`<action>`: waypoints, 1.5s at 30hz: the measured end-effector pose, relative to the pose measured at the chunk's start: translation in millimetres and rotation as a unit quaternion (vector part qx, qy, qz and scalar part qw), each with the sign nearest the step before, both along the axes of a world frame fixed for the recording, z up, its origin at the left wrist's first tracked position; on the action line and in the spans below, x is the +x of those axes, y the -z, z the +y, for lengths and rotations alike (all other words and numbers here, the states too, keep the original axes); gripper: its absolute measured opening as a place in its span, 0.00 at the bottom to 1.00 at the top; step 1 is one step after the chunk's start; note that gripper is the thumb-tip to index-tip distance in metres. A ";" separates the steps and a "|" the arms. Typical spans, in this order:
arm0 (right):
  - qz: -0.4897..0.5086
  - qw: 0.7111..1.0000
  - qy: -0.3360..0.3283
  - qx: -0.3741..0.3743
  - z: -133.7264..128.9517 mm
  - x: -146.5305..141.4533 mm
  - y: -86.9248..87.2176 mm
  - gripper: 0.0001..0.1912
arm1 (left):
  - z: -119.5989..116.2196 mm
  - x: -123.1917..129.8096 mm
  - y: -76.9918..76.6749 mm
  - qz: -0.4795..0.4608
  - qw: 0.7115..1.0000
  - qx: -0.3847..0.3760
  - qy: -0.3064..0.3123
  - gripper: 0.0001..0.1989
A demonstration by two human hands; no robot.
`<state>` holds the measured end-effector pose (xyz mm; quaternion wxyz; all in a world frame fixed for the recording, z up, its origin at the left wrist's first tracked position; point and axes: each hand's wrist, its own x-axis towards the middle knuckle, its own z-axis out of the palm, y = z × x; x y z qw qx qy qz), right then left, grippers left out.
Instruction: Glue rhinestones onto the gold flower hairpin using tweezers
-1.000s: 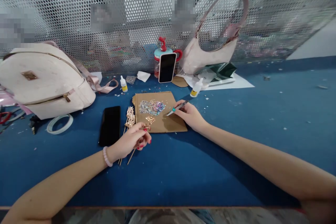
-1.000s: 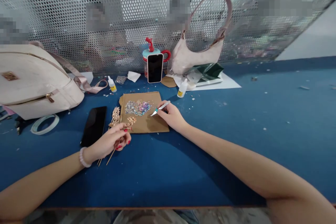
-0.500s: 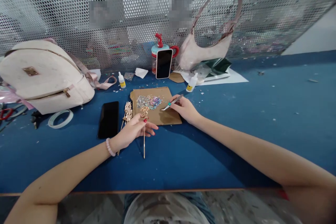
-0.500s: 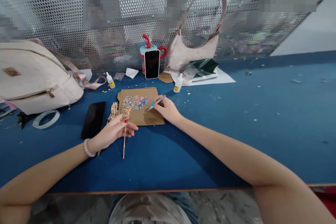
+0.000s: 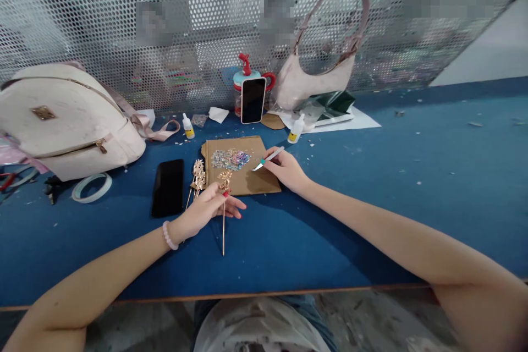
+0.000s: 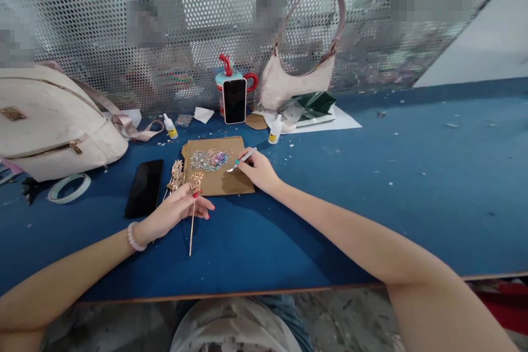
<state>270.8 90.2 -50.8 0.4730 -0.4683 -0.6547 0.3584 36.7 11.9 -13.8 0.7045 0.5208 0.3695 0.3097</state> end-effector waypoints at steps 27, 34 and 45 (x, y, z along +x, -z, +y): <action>-0.067 0.979 -0.095 0.169 -22.5 1.5 -17.0 0.15 | -3.1 0.6 -2.6 0.017 0.999 0.038 -0.016 0.10; -0.289 0.782 -0.166 0.526 -44.7 -15.2 -24.0 0.10 | -2.5 5.9 1.9 0.015 0.999 0.048 -0.004 0.15; -0.353 0.645 -0.216 0.642 -75.4 -39.6 -27.1 0.07 | -8.6 16.5 -1.8 -0.017 0.998 -0.034 -0.040 0.11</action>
